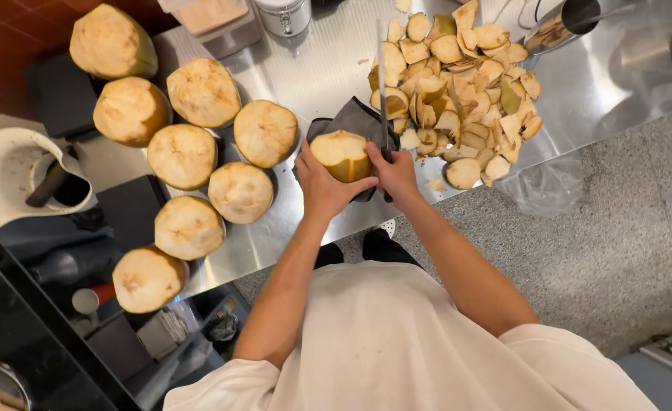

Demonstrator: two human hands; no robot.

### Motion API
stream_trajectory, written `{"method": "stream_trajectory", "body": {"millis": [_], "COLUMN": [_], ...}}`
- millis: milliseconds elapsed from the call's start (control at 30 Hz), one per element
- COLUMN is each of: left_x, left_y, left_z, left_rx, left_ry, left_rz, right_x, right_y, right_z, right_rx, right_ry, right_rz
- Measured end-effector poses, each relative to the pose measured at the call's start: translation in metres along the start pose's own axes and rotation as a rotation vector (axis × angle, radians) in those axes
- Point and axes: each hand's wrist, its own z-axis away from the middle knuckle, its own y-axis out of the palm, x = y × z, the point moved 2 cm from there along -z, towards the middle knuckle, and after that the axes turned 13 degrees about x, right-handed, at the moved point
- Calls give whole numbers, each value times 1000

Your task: Peel the outer skin of several young coconuts using a knife on a stainless steel counter.

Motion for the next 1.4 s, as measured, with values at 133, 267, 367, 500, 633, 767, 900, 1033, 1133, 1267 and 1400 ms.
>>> {"method": "stream_trajectory", "body": {"millis": [133,267,367,500,633,767,900,1033,1133,1267,1400], "left_x": [14,15,13,16,16,14,10,11,9,9,16], "left_y": [3,1,2,6,5,14,23,22,31,35,32], "left_z": [-2,-3,-2,-4,-5,0,-1,0,1,4,1], "left_rx": [-14,-30,-33,-59,-65,-92,-142,-155,-178,-222,-240], "left_ry": [16,62,68,117,96,132,178,126,201,218,175], "left_rz": [-14,12,3,-21,-4,33,75,54,65,36,103], "right_x": [-10,9,23,36,35,29,11,7,7,-5,7], "right_y": [-15,-11,1,8,9,5,-12,-10,-20,-28,-30], "right_z": [21,46,53,51,45,39,26,20,15,14,1], "right_rx": [-49,-116,-116,-71,-61,-70,-61,-46,-24,-7,34], "right_ry": [-78,-82,57,199,233,301,350,306,332,336,261], "right_rz": [159,604,788,904,978,1005,1009,1026,1039,1035,1049]}}
